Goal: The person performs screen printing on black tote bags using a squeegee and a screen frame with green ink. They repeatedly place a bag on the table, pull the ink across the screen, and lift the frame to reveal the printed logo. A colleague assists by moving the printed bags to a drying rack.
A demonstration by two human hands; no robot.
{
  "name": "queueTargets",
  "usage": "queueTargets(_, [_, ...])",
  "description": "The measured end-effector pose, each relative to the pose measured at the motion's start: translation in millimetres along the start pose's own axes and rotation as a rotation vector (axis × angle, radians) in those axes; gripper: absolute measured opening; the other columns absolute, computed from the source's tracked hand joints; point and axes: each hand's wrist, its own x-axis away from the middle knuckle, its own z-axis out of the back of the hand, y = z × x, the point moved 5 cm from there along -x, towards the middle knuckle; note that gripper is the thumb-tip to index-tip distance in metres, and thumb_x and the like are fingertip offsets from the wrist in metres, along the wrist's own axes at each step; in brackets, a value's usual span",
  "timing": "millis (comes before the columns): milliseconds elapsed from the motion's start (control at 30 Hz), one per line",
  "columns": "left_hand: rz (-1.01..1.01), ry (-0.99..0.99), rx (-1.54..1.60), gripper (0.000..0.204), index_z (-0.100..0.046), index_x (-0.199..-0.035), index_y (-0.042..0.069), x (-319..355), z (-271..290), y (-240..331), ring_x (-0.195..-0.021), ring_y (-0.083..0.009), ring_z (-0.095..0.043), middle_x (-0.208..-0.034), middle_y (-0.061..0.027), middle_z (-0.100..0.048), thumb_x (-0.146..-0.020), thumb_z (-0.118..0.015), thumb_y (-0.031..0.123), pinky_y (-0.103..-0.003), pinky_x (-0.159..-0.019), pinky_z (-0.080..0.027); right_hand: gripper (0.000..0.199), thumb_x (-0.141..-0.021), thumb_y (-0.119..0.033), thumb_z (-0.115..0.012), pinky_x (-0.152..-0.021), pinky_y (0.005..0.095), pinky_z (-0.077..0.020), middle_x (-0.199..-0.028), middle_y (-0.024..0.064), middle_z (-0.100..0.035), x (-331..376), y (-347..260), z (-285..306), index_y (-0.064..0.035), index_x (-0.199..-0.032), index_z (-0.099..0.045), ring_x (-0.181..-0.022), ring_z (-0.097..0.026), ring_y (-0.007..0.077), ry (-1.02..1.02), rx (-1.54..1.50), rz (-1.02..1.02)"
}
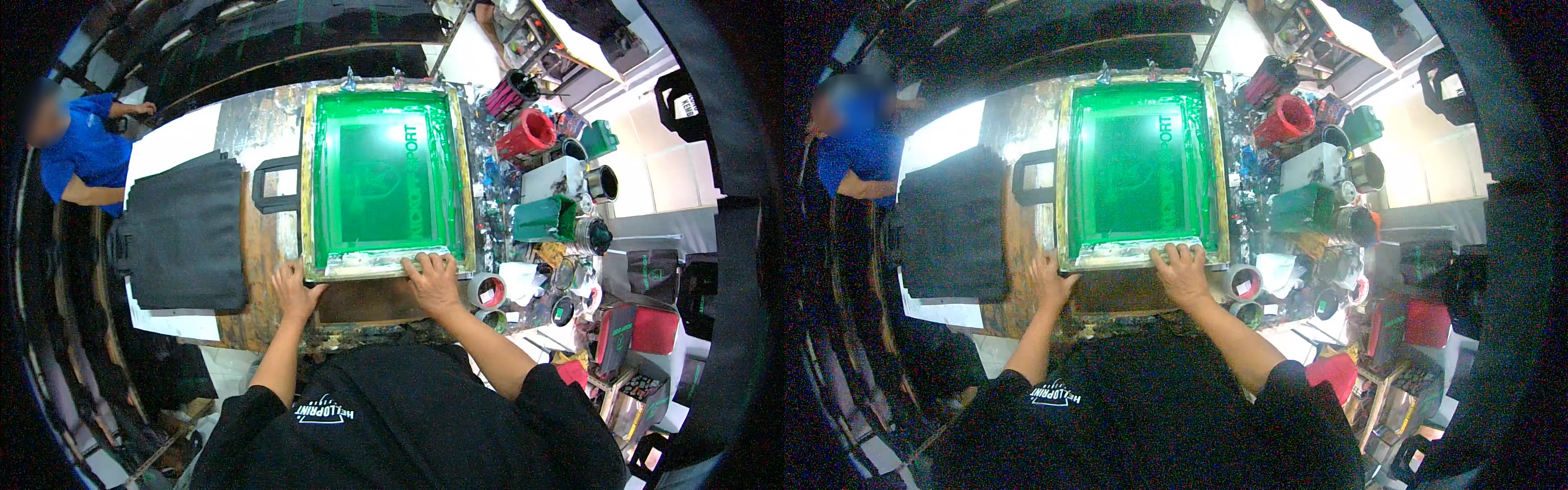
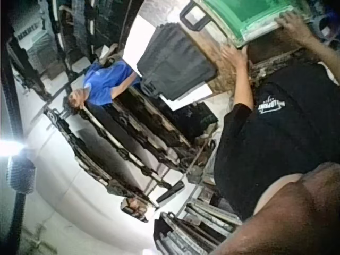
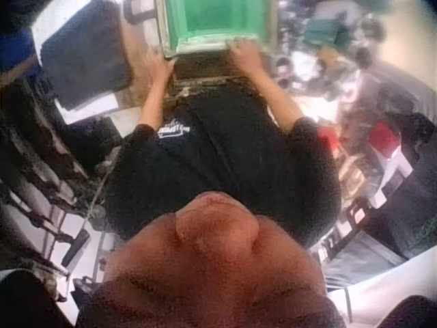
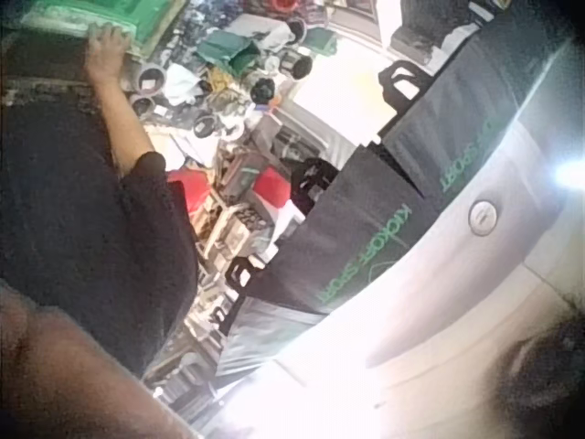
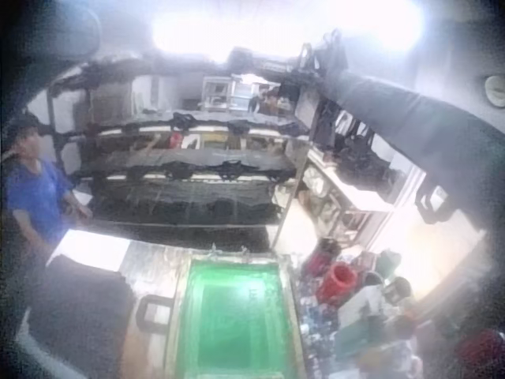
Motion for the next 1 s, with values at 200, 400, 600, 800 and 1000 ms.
queueTargets(200, [-0.072, 0.143, 0.142, 0.085, -0.069, -0.136, 0.007, 3, 21, 7, -0.114, -0.0393, -0.057, -0.127, -0.0137, -0.062, -0.061, -0.099, 0.034, -0.052, -0.098, -0.04, 0.048, -0.086, -0.023, -0.075, -0.106, 0.0596, -0.0351, -0.116, 0.0061, -0.062, -12, 3, 25, -0.0221, -0.132, -0.064, -0.114, -0.057, 0.0279, 0.014, -0.058, 0.007])
queueTargets(400, [0.076, 0.145, 0.824, 0.076, -0.056, -0.147, -0.003, -4, 70, 31, -0.11, -0.0312, -0.069, -0.132, -0.0145, -0.064, -0.08, -0.091, 0.009, -0.047, -0.096, -0.056, 0.05, -0.087, -0.021, -0.074, -0.108, 0.0611, -0.0319, -0.115, 0.0071, -0.063, -53, 1, 125, -0.0199, -0.135, -0.063, -0.118, -0.057, 0.029, 0.057, -0.047, -0.028])
queueTargets(600, [0.004, 0.416, 1.16, 0.068, -0.048, -0.153, -0.005, -74, 189, 91, -0.1, -0.0125, -0.064, -0.12, -0.008, -0.068, -0.096, -0.08, 0.011, -0.026, -0.084, -0.054, 0.047, -0.09, -0.047, -0.071, -0.099, 0.0514, -0.0349, -0.1, 0.0112, -0.061, -129, 14, 226, -0.0107, -0.121, -0.069, -0.102, -0.058, 0.0303, 0.402, 0.091, 0.005])
queueTargets(800, [-0.18, 0.699, 1.091, 0.079, -0.045, -0.154, -0.006, -121, 202, 97, -0.094, -0.0186, -0.058, -0.117, -0.0118, -0.062, -0.096, -0.082, 0.032, -0.033, -0.088, -0.05, 0.05, -0.093, -0.059, -0.069, -0.086, 0.047, -0.0368, -0.086, 0.0101, -0.068, -192, 31, 283, -0.01, -0.102, -0.075, -0.089, -0.065, 0.0296, 0.599, 0.154, 0.051])
queueTargets(1000, [0.181, 0.116, 0.362, 0.084, -0.047, -0.145, -0.01, -77, 12, 11, -0.125, -0.0463, -0.053, -0.131, -0.0311, -0.055, -0.092, -0.08, 0.046, -0.056, -0.106, -0.044, 0.054, -0.095, -0.063, -0.064, -0.084, 0.0465, -0.0367, -0.087, 0.0132, -0.072, -218, 39, 291, -0.0104, -0.099, -0.075, -0.088, -0.066, 0.0303, 0.636, 0.144, 0.053])
